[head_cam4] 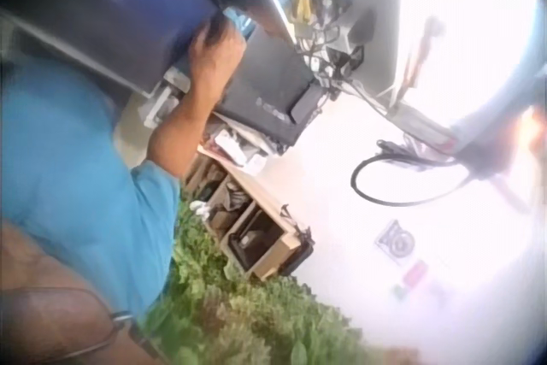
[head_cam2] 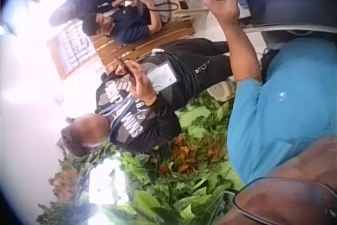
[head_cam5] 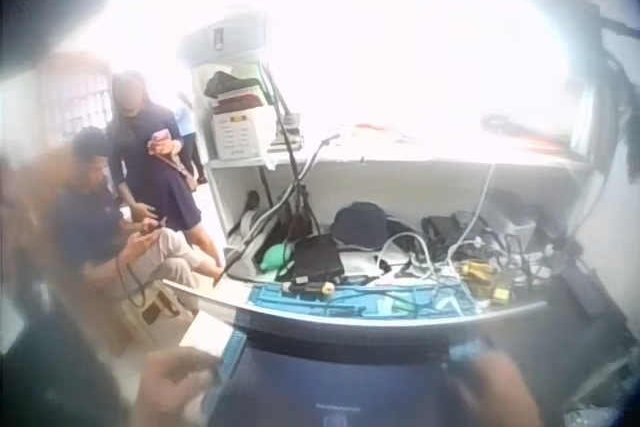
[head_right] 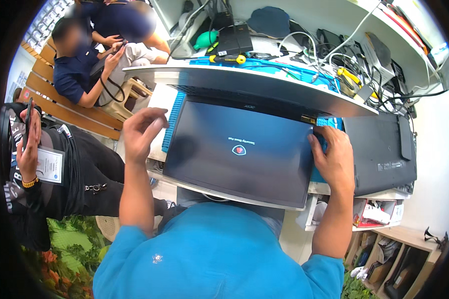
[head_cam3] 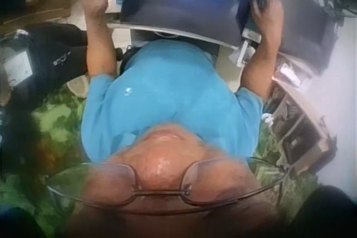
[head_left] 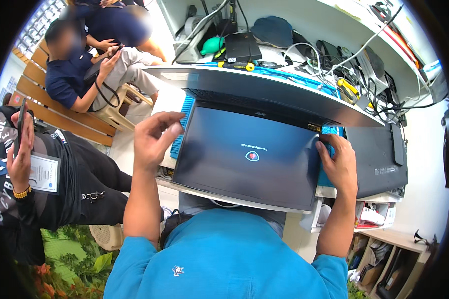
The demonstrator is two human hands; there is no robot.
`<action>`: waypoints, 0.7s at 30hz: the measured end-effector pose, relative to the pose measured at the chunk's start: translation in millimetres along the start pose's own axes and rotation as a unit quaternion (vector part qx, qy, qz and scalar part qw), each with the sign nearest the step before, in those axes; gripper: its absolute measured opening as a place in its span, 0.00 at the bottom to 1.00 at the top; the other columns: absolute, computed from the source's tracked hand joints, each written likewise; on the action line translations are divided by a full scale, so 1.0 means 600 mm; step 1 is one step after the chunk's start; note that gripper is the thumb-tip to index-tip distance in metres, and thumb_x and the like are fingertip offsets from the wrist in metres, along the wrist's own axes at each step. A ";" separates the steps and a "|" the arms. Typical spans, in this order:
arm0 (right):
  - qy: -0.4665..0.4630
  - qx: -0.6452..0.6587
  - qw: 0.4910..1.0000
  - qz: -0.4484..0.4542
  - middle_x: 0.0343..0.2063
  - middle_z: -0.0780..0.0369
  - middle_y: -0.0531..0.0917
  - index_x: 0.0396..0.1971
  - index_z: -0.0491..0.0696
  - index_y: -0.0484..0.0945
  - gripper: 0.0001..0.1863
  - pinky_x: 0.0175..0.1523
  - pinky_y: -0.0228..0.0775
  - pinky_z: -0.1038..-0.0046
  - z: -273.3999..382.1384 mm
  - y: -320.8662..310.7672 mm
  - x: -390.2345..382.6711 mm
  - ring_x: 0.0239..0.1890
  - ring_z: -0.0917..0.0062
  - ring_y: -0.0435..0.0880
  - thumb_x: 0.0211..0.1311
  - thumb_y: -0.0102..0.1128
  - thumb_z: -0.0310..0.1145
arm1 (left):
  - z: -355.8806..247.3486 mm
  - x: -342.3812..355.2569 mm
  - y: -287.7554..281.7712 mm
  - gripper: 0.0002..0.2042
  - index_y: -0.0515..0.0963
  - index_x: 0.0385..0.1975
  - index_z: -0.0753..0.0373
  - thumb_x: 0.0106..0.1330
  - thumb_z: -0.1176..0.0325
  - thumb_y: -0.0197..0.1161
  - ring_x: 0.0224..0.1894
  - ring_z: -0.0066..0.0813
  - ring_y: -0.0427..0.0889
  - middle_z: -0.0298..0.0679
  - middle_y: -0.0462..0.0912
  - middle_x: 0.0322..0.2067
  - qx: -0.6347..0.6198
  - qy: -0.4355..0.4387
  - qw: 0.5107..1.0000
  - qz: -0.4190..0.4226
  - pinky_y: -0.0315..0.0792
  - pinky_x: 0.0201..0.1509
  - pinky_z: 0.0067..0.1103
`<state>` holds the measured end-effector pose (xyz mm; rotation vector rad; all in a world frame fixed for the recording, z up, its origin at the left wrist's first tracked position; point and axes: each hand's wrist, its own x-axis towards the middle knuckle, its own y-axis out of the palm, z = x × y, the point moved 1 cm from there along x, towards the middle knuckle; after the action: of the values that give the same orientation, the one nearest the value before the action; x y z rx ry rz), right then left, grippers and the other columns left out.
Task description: The person assembles a laptop by aligning the keyboard deck and top case over the internal components, pressing down along the edges to snap the plastic clips into place, and then opening the lid to press the power button.
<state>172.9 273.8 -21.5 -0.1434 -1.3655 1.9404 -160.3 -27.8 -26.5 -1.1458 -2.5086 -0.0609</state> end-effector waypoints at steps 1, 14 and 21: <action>0.002 -0.005 1.000 0.001 0.43 0.51 0.90 0.44 0.43 0.87 0.11 0.58 0.75 0.55 -0.002 0.000 -0.002 0.48 0.49 0.86 0.69 0.70 0.34 | -0.032 -0.010 0.009 0.15 0.86 0.52 0.75 0.69 0.73 0.72 0.38 0.27 0.89 0.44 0.90 0.37 -0.052 0.013 0.997 0.049 0.81 0.44 0.24; 0.037 0.009 0.999 0.022 0.42 0.53 0.90 0.43 0.44 0.87 0.11 0.57 0.75 0.56 0.002 -0.002 0.000 0.49 0.51 0.85 0.69 0.70 0.35 | -0.231 -0.005 0.194 0.21 0.82 0.56 0.63 0.63 0.80 0.73 0.25 0.33 0.80 0.50 0.85 0.37 -0.325 0.171 0.804 0.468 0.74 0.27 0.27; 0.041 0.012 0.999 0.025 0.42 0.53 0.90 0.43 0.43 0.87 0.11 0.58 0.75 0.56 0.002 0.001 0.004 0.49 0.51 0.85 0.69 0.70 0.34 | -0.238 -0.003 0.155 0.24 0.78 0.62 0.65 0.66 0.79 0.70 0.24 0.27 0.76 0.44 0.81 0.34 -0.260 0.221 0.845 0.412 0.69 0.27 0.23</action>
<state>170.2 274.2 -20.6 -0.2436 -1.2955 1.9693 -44.7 5.2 94.6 -2.0499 -1.4589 -0.7103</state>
